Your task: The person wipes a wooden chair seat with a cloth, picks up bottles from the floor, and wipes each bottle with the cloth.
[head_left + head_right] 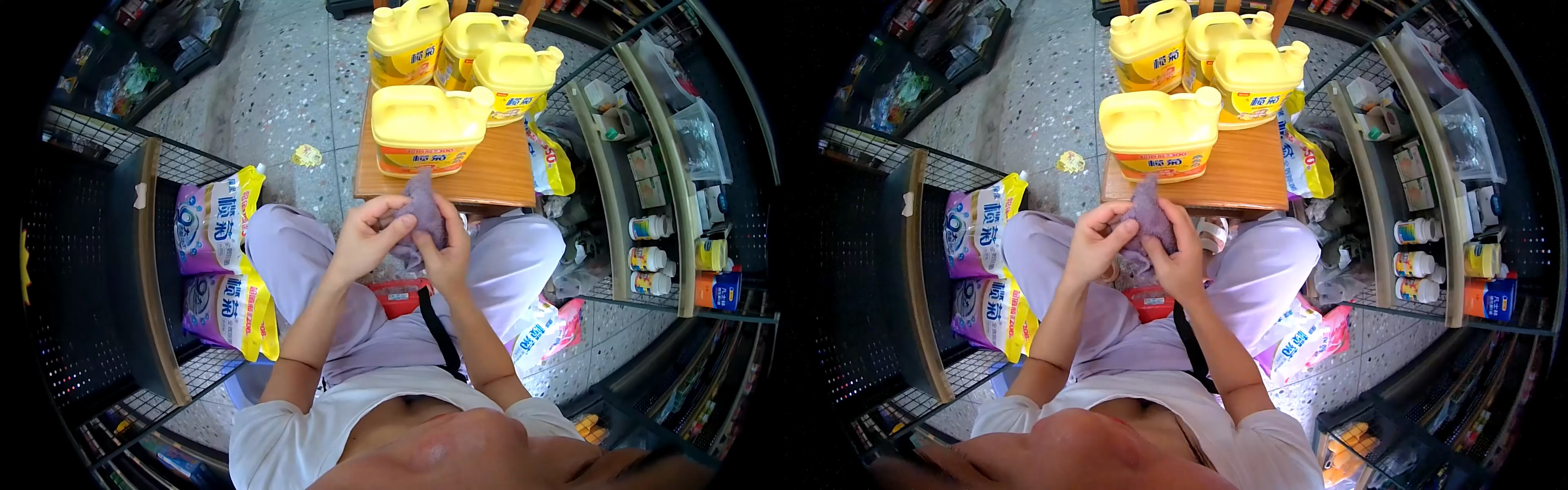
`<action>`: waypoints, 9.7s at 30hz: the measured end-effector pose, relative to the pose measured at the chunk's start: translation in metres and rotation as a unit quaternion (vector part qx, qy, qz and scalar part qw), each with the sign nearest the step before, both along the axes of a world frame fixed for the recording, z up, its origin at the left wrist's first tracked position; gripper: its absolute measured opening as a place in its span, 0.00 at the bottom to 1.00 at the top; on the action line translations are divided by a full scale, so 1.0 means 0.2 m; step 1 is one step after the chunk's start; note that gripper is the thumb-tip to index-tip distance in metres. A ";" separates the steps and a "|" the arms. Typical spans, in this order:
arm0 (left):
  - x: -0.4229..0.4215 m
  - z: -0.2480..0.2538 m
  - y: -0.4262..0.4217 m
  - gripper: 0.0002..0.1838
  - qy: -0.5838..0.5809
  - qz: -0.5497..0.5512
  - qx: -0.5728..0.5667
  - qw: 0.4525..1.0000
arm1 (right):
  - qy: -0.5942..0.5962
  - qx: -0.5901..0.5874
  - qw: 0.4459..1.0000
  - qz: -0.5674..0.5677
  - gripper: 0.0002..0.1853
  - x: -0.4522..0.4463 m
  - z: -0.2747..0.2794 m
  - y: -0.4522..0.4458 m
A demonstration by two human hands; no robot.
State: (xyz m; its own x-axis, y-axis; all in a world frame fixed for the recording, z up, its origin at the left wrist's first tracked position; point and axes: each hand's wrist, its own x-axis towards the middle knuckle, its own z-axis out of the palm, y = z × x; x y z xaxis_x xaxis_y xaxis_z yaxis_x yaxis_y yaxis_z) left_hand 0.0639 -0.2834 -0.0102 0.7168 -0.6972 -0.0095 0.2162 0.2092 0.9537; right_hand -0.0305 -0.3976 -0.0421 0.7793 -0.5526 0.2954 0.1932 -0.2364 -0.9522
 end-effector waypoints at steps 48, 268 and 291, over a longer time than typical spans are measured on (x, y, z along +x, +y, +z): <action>0.68 0.13 -0.23 0.13 -0.524 0.203 0.113 0.820 | 0.019 -0.383 0.918 -0.098 0.23 0.28 0.04 -0.16; 0.91 -0.05 -0.44 0.22 -0.226 0.104 -0.035 0.968 | 0.098 -0.340 0.919 -0.173 0.21 0.30 -0.24 -0.30; 0.95 -0.05 -0.45 0.19 -0.230 0.106 -0.028 0.967 | -0.106 -0.309 0.925 -0.193 0.21 0.61 0.23 -0.60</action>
